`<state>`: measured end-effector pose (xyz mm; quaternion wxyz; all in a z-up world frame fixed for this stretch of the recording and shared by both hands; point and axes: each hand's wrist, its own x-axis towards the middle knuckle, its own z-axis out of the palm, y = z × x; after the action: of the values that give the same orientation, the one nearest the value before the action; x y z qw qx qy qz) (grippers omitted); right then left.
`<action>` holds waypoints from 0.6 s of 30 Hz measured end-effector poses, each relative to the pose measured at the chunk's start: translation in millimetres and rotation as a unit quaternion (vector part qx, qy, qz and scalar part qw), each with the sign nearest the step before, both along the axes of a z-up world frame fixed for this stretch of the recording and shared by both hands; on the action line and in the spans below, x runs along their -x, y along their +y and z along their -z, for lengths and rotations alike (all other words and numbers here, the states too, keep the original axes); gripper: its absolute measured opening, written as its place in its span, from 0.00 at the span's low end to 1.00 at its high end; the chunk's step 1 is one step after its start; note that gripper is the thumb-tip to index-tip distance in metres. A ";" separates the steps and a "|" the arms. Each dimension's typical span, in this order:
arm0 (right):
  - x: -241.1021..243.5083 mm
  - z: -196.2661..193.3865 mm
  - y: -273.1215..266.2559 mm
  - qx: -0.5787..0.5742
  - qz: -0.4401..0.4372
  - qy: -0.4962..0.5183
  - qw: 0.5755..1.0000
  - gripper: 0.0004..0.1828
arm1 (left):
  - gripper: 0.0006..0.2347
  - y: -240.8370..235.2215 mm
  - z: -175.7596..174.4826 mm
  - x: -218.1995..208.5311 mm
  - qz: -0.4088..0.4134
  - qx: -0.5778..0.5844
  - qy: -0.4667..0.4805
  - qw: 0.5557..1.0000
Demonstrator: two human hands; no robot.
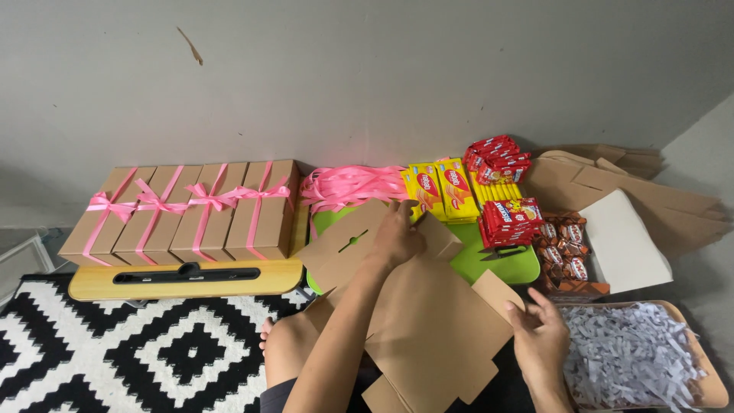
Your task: Assembling a cardboard gift box and filling it with shredded paper
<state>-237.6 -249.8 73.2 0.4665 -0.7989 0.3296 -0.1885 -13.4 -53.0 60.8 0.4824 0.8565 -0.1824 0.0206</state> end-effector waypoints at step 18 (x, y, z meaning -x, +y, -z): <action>-68.6 -150.4 -23.6 -0.078 -0.313 -0.259 0.910 0.14 | 0.37 73.4 -97.9 10.2 0.058 0.094 0.115 0.987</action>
<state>-169.0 -273.4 223.6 0.6317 -0.7450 -0.0566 -0.2068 -23.5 20.4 158.7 0.5792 0.7918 -0.1720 -0.0891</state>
